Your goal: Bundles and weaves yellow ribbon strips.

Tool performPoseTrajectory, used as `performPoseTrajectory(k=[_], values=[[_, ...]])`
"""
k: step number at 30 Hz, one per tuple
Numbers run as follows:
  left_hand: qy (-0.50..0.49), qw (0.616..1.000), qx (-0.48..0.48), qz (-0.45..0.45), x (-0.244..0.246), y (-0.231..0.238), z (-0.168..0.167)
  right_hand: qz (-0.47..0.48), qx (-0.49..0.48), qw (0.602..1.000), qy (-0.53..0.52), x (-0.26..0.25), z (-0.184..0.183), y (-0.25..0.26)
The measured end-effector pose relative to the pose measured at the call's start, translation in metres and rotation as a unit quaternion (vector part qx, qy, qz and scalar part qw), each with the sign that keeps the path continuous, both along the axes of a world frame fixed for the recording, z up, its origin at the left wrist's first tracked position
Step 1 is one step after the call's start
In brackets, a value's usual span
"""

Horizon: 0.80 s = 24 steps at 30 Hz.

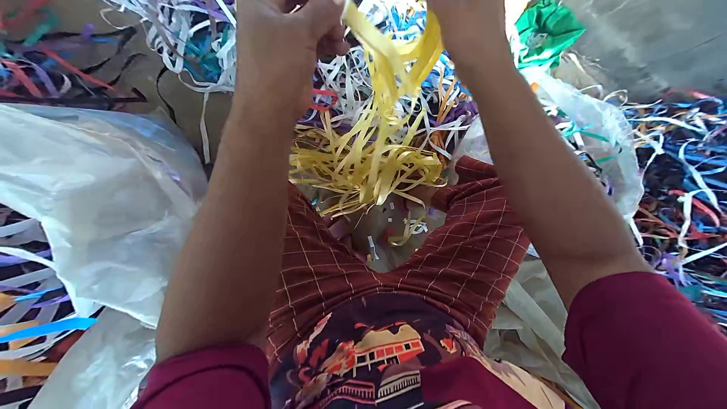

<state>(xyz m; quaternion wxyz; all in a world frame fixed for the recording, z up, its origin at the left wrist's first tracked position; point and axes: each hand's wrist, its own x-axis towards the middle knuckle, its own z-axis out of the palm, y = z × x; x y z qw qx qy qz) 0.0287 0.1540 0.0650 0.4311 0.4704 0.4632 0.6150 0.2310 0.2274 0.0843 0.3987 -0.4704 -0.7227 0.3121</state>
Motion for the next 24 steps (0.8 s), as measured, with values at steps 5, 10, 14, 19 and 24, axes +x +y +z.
performPoseTrajectory(k=[5,10,14,19,24], values=[[0.051,0.998,0.026,-0.018,0.023,-0.021,-0.004,0.147,-0.134,0.961,0.192,-0.022,-0.043,-0.05],[0.068,0.998,0.002,-0.01,0.022,-0.041,-0.045,0.141,-0.195,0.926,0.29,-0.032,-0.093,-0.088],[0.142,0.99,-0.007,-0.018,0.023,-0.056,-0.053,0.138,-0.205,0.945,0.214,-0.038,-0.115,-0.111],[0.202,0.979,0.026,-0.031,0.029,-0.071,-0.026,0.119,-0.135,0.96,0.214,-0.016,-0.103,-0.088],[0.18,0.94,0.282,0.065,0.012,-0.013,-0.149,0.131,-0.022,0.984,0.12,0.007,-0.08,-0.072]])
